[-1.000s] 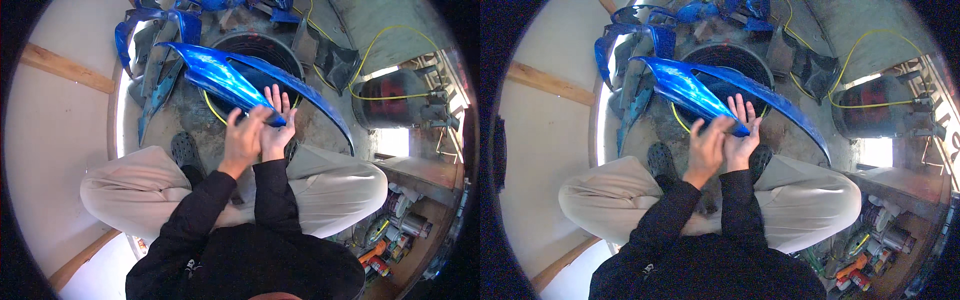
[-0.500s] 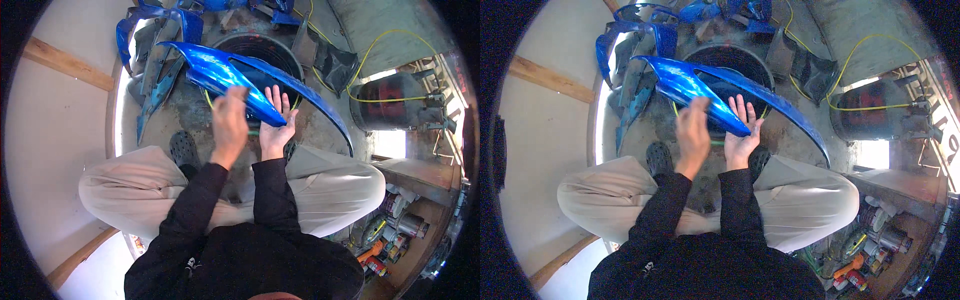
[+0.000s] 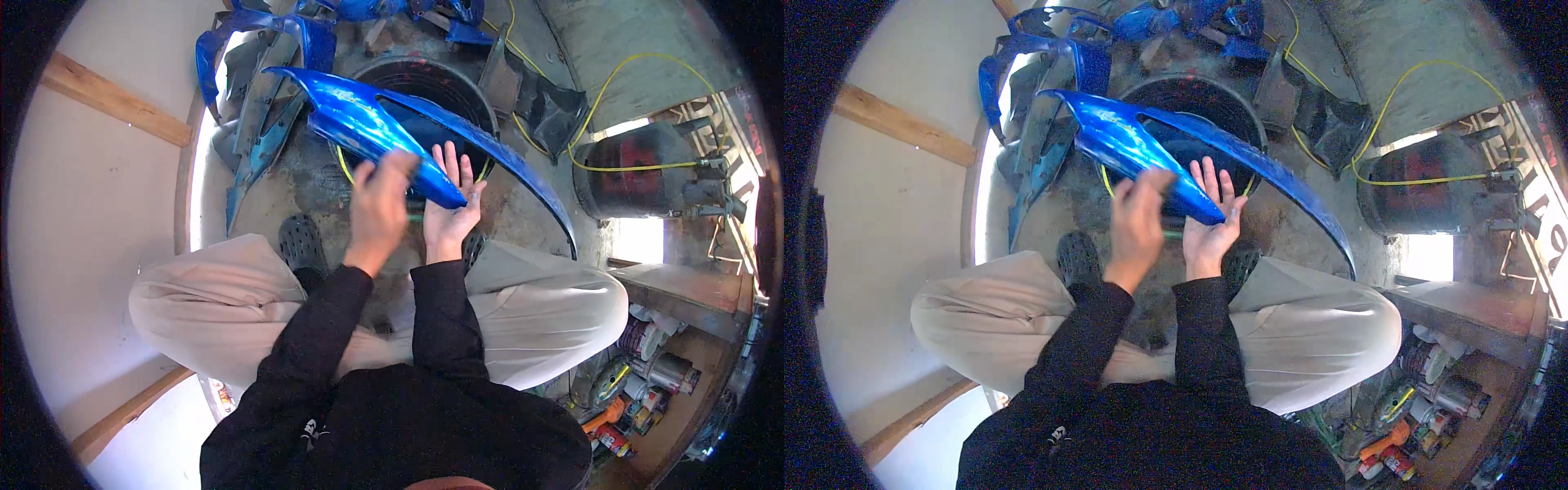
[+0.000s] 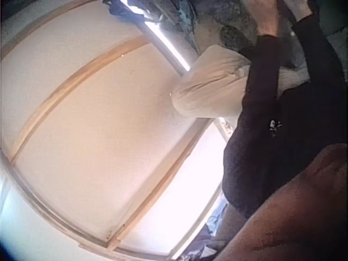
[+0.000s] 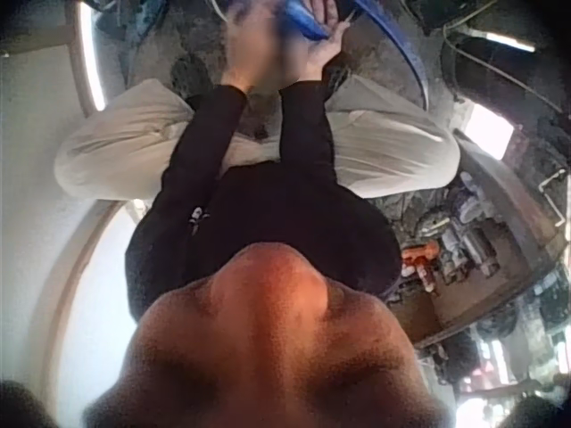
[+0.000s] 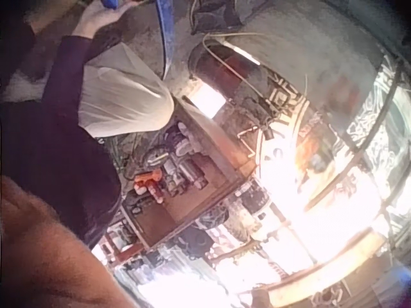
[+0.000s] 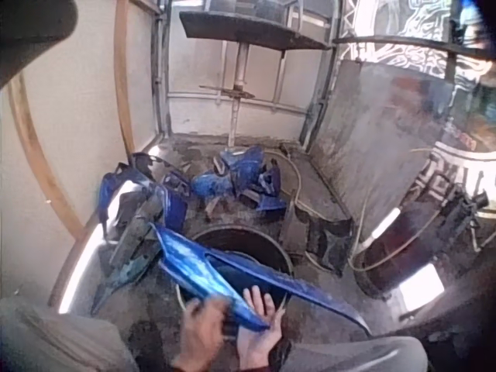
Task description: The person sands a motorcycle fairing with a sanding block, dips it into a bucket of water, and sands the fairing again.
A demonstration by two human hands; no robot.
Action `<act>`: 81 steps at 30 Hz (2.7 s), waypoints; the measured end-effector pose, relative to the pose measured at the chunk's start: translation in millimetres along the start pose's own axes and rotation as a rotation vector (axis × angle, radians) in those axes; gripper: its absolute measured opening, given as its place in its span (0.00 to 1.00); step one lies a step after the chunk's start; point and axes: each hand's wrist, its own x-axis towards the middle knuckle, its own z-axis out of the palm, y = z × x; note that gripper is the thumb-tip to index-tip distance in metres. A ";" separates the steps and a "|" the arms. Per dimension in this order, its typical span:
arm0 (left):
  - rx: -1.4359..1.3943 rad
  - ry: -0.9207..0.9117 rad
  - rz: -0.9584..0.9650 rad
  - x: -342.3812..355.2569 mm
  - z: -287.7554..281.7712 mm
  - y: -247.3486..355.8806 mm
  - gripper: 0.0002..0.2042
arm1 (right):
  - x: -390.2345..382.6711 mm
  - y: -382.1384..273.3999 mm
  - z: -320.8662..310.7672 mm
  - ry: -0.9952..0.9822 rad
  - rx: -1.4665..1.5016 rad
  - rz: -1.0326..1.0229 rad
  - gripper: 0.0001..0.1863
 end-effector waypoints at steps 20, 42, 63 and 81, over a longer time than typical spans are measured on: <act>0.103 -0.055 -0.036 147.1 -146.9 -96.3 0.11 | 2.1 3.8 7.9 0.094 -0.007 -0.009 0.33; 0.117 -0.255 0.093 125.7 -94.9 -177.5 0.13 | 4.0 7.0 6.8 0.171 -0.123 -0.052 0.37; 0.202 -0.238 0.199 107.6 -65.1 -169.5 0.16 | 4.2 7.9 10.6 0.203 -0.143 -0.027 0.35; 0.226 -0.209 0.073 107.7 -62.5 -170.5 0.15 | -3.0 10.1 17.8 0.180 -0.255 -0.002 0.24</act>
